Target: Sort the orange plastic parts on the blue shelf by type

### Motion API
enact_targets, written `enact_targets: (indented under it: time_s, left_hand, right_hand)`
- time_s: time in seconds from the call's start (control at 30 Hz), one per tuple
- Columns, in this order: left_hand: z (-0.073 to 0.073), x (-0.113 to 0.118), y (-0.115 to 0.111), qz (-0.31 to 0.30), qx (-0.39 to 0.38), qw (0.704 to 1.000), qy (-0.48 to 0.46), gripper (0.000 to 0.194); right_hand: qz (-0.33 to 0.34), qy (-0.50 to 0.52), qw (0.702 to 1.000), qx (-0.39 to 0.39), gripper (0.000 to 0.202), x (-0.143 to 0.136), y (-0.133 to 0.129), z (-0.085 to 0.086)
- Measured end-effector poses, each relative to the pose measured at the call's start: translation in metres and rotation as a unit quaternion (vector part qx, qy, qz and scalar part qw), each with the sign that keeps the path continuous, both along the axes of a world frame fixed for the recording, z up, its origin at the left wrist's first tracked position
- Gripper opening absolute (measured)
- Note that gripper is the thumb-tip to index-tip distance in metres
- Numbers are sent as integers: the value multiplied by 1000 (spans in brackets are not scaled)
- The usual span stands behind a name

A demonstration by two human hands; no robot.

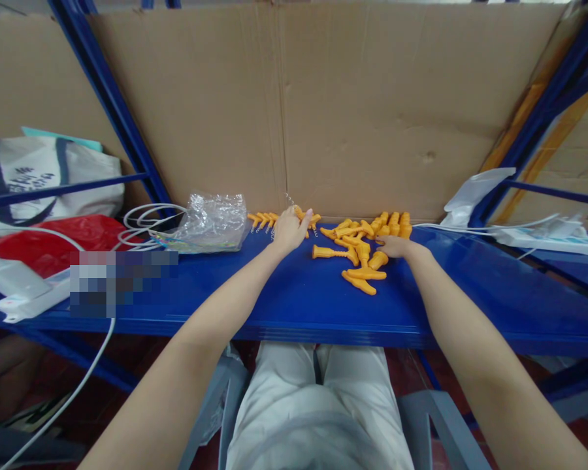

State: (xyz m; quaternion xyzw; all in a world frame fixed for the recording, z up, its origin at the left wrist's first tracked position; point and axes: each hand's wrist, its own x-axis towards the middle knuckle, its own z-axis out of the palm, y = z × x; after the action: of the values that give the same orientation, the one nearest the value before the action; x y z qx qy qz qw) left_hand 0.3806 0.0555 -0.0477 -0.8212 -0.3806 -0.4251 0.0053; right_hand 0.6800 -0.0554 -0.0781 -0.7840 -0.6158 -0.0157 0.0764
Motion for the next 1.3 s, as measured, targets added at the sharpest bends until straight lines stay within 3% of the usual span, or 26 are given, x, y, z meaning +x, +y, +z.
enact_targets:
  time_s: [0.1,0.33,0.53,0.8,1.03,1.2,1.3]
  left_hand:
    - [9,-2,-3,-3,18,996,84,44]
    - [26,10,11,-29,37,960,277,21]
    - [31,26,31,-31,70,930,360,31]
    - [16,46,63,-73,53,925,369,29]
    - [23,55,71,-47,-38,931,359,34]
    - [26,59,70,12,-116,920,374,39]
    - [23,59,76,3,-139,930,340,35]
  right_hand:
    - [11,46,997,-64,69,-3,-1,4]
    - [-2,55,995,-78,67,-14,-5,10]
    - [-10,62,994,-85,69,-18,-7,12]
    - [-9,40,995,-85,71,-22,-10,16]
    - [-2,30,996,-81,72,-18,-6,13]
    - [-4,36,996,-76,73,-17,-2,8]
    - [-9,28,997,-74,72,-17,-2,8]
